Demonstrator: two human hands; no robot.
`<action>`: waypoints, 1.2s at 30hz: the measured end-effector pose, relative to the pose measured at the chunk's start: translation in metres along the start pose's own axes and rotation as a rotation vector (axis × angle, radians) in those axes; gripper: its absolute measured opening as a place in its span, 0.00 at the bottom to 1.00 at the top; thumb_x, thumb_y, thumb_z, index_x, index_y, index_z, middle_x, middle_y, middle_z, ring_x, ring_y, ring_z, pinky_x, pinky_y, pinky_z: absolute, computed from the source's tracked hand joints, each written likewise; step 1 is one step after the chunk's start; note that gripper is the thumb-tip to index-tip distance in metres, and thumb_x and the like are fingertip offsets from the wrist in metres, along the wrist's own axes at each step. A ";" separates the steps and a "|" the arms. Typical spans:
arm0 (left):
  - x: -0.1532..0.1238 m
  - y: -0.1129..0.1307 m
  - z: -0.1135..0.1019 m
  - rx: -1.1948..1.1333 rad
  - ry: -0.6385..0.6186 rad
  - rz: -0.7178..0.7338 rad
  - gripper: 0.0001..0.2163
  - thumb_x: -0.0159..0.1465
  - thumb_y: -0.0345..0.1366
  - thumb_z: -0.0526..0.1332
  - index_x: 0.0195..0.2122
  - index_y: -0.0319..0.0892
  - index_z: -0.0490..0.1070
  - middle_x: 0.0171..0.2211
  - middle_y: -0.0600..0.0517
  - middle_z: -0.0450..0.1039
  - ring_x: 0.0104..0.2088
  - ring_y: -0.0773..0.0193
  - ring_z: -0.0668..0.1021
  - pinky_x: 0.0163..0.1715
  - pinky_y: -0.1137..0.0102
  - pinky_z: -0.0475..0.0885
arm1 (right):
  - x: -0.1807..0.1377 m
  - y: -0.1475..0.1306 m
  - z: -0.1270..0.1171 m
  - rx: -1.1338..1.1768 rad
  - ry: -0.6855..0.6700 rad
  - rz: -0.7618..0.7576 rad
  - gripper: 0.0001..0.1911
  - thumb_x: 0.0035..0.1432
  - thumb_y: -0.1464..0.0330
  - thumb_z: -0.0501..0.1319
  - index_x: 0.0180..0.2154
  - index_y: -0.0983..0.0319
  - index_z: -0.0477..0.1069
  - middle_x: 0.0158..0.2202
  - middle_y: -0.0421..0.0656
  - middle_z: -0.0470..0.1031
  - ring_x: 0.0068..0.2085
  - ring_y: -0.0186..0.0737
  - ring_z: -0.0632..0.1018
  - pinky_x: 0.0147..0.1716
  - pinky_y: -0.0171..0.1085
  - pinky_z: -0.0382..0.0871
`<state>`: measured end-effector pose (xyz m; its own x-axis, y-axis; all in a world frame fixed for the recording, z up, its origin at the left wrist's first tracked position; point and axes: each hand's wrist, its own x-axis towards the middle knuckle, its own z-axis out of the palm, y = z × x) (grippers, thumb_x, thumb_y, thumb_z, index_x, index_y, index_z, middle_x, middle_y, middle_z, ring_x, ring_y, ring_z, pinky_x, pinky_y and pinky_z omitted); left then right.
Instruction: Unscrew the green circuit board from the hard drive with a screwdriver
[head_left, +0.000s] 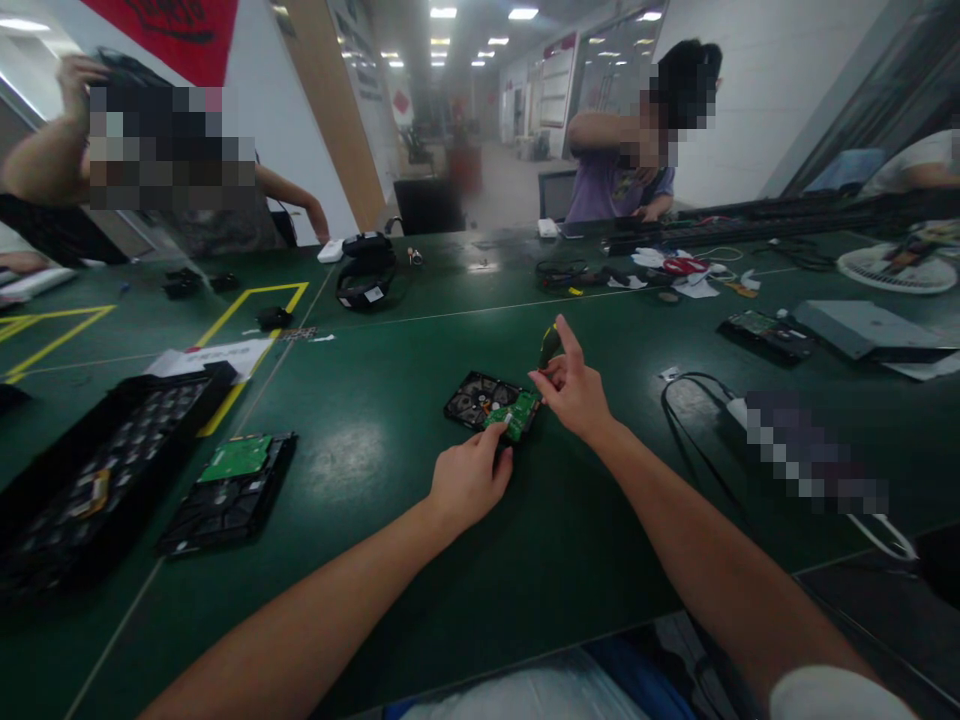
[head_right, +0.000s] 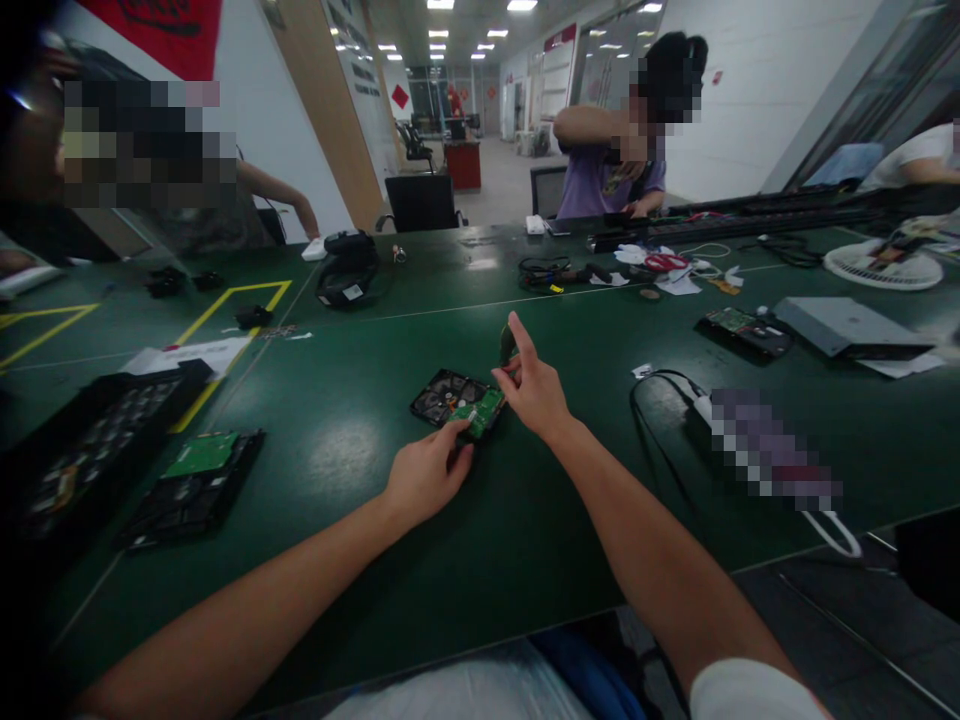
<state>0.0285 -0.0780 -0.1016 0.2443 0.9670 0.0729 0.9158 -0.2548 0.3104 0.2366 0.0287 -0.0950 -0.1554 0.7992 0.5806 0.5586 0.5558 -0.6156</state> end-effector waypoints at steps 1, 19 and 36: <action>0.000 0.000 0.000 0.001 0.002 -0.003 0.20 0.75 0.43 0.52 0.65 0.48 0.63 0.50 0.48 0.81 0.41 0.54 0.84 0.38 0.63 0.75 | 0.000 0.000 0.000 0.004 -0.006 -0.002 0.48 0.65 0.66 0.65 0.76 0.48 0.40 0.38 0.40 0.80 0.27 0.38 0.77 0.32 0.40 0.78; -0.001 -0.002 0.002 0.021 -0.002 -0.008 0.19 0.75 0.44 0.53 0.65 0.49 0.64 0.48 0.49 0.82 0.38 0.55 0.84 0.35 0.65 0.71 | 0.002 -0.011 0.001 -0.058 -0.077 -0.068 0.46 0.66 0.70 0.63 0.76 0.47 0.40 0.39 0.39 0.78 0.30 0.37 0.76 0.33 0.38 0.74; -0.001 -0.003 0.003 0.014 0.013 -0.003 0.19 0.75 0.44 0.52 0.64 0.48 0.64 0.48 0.49 0.82 0.37 0.55 0.84 0.34 0.65 0.72 | 0.002 -0.011 -0.008 -0.016 -0.109 -0.042 0.45 0.67 0.70 0.60 0.76 0.48 0.38 0.43 0.43 0.79 0.28 0.36 0.76 0.30 0.36 0.75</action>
<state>0.0263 -0.0781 -0.1055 0.2378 0.9676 0.0848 0.9208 -0.2523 0.2974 0.2367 0.0222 -0.0824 -0.2664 0.7958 0.5439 0.5625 0.5866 -0.5827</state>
